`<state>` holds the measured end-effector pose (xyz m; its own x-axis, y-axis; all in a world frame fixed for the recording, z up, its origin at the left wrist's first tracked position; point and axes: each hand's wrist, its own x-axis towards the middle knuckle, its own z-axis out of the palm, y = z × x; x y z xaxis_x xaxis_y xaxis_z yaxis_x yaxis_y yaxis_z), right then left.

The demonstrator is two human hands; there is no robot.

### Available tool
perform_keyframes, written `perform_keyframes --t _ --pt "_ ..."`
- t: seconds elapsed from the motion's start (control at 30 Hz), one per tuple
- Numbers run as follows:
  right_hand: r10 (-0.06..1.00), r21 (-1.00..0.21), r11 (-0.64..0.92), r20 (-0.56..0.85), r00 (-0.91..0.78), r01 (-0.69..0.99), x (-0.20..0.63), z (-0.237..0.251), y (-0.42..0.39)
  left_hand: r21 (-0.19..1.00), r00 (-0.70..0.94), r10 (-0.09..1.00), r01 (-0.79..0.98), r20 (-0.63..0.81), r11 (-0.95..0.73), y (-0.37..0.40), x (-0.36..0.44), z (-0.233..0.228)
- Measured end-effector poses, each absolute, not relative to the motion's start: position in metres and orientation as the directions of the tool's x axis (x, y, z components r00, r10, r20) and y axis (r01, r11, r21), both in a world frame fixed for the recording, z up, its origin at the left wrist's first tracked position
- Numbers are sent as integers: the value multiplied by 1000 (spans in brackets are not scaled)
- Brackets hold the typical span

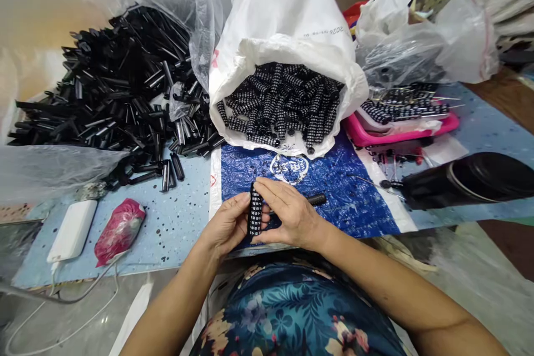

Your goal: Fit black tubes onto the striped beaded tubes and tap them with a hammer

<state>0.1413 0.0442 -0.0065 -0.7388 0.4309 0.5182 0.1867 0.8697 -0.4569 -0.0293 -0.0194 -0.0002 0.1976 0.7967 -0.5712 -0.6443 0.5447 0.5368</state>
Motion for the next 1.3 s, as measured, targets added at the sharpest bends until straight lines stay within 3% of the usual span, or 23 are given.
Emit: perform_keyframes --t 0.1,0.13,0.2,0.23,0.3,0.37,0.5,0.67,0.83,0.93,1.0,1.07,1.13,1.2,1.3 --pt "475 -489 838 440 -762 240 149 -17 44 689 14 853 -583 -522 431 -23 -38 -6" --pt "493 -470 833 394 -776 291 154 -22 43 796 -101 881 -486 -461 361 -25 -44 -9" --pt "517 -395 832 293 -805 390 165 -30 40 965 -295 919 -116 -260 236 -30 -62 -18" --pt "524 -354 833 252 -814 426 169 -33 39 972 -332 930 113 -160 207 -32 -73 -22" --pt "532 -319 833 236 -813 453 175 -35 37 853 -297 952 477 -69 210 -35 -95 -29" --pt "555 -360 820 303 -775 446 173 -31 37 741 -225 966 626 -126 243 -36 -112 -36" --pt "595 -485 786 425 -682 383 156 -23 44 758 -144 945 568 -293 321 -31 -121 -44" --pt "522 -300 849 338 -783 436 144 -20 47 768 -131 931 533 -340 355 -22 -120 -44" --pt "418 -474 868 532 -737 150 140 -13 36 756 -46 905 533 -422 380 -12 -128 -42" --pt "322 -379 913 431 -843 155 137 -19 31 728 -38 877 541 -480 422 -1 -127 -44" --pt "295 -276 937 300 -907 214 137 -26 29 681 -59 876 605 -479 413 8 -125 -41" --pt "287 -257 941 251 -924 222 143 -30 27 620 -76 889 689 -452 375 8 -125 -31" --pt "302 -299 928 252 -919 223 158 -30 26 587 -53 900 741 -432 326 -10 -134 -16" --pt "358 -321 907 253 -899 272 179 -28 26 631 81 872 723 -482 281 -45 -159 -6" --pt "473 -288 869 247 -846 402 213 -27 26 644 304 669 684 -679 343 -100 -221 -14"
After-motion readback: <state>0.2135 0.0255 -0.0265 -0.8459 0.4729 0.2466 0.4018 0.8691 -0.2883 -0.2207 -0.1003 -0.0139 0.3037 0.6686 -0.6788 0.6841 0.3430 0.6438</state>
